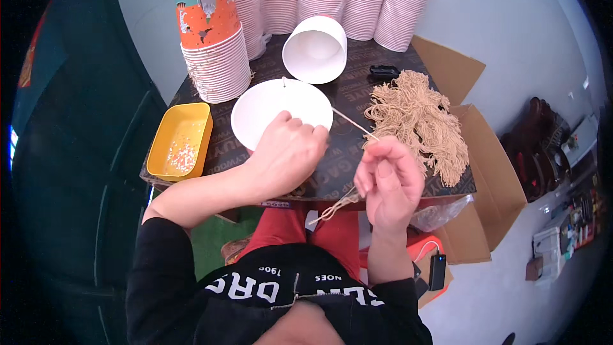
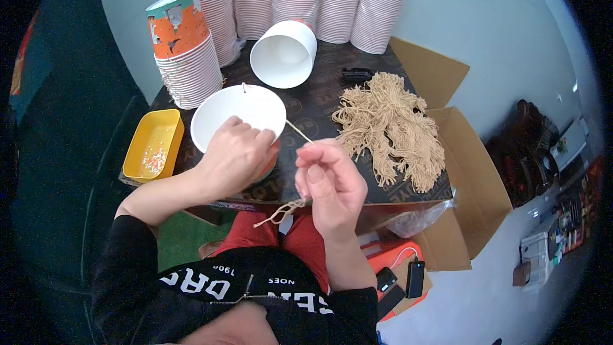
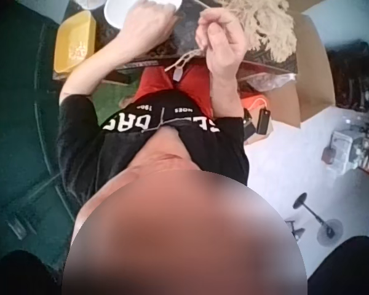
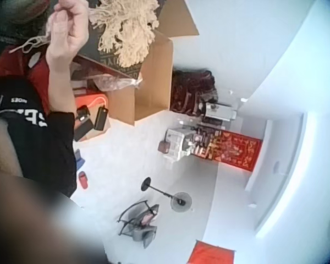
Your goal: Manually threading strings through pre-drilled holes in paper cups for packaging.
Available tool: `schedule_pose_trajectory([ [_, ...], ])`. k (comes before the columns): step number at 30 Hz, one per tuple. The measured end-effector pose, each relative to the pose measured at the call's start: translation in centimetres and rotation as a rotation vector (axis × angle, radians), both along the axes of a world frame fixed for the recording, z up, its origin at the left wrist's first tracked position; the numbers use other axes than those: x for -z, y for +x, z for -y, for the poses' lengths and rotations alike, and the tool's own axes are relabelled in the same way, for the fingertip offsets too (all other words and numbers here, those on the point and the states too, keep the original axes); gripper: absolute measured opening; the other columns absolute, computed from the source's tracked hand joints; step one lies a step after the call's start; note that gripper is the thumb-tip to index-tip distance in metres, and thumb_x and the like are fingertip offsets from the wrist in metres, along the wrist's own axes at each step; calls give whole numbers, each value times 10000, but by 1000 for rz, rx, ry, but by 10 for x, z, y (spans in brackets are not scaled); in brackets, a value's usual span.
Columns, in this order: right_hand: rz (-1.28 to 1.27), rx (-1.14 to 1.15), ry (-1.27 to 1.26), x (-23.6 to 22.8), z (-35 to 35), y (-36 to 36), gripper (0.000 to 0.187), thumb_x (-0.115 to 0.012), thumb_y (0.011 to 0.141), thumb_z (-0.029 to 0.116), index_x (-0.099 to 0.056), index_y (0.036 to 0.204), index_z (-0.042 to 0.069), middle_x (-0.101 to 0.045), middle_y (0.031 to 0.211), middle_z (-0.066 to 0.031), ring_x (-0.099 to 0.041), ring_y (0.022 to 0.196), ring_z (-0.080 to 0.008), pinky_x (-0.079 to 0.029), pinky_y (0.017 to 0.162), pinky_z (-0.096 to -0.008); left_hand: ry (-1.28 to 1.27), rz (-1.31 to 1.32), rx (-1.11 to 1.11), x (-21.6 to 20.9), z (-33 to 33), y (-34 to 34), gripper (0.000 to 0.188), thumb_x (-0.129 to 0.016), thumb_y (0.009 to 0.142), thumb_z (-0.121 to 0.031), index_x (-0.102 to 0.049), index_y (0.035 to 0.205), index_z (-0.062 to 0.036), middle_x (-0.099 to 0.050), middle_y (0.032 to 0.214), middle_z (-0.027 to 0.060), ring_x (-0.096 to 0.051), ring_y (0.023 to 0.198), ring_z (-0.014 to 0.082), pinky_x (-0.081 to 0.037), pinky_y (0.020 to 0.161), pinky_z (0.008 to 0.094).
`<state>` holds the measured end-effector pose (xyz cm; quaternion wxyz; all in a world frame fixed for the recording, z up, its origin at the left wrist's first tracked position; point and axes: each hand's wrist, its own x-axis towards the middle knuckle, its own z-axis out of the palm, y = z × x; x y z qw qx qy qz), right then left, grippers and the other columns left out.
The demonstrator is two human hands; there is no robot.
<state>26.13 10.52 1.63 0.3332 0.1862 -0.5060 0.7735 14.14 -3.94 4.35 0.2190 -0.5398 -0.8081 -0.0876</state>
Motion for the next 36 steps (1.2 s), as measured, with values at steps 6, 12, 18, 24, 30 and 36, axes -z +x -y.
schedule_pose_trajectory([
  [6,71,-191,-349,3,-7,-20,240,-479,1005,183,-541,1096,-31,-567,920,-70,-447,596,-89,-349,508,-222,477,-43,219,3,-23,-6,324,-654,734,13,-612,1055,5,-641,970,144,-598,925,309,-435,852,403],
  [12,25,-254,-492,23,-22,-57,238,-425,1004,193,-565,1032,2,-546,879,-61,-382,542,-85,-291,474,-231,766,319,338,27,-10,18,276,-534,828,151,-581,1080,51,-624,967,180,-647,732,299,-524,619,335],
  [18,29,-309,-506,27,-29,-76,242,-401,993,187,-583,976,29,-513,845,-46,-349,531,-93,-276,457,-230,698,898,167,67,-18,28,398,-635,875,-9,-516,1248,66,-663,1021,160,-605,612,150,-500,563,288],
  [24,62,-350,-530,32,-24,-74,275,-401,994,210,-595,960,17,-545,819,-52,-368,523,-93,-280,460,-238,782,1542,184,81,-25,29,190,-585,956,-68,-570,1107,48,-642,823,49,-519,526,51,-397,443,183],
  [30,74,-150,-444,33,-46,-83,264,-417,974,171,-606,959,-13,-574,806,-69,-367,516,-85,-277,459,-229,473,1753,145,91,8,45,117,-569,965,-88,-616,915,7,-592,661,8,-490,484,46,-376,439,202],
  [36,250,362,22,26,-60,-94,208,-521,955,128,-651,993,-30,-592,813,-42,-455,606,-75,-353,534,-206,308,1885,33,102,45,55,125,-594,969,-110,-625,916,-2,-630,685,32,-530,482,55,-377,405,185],
])
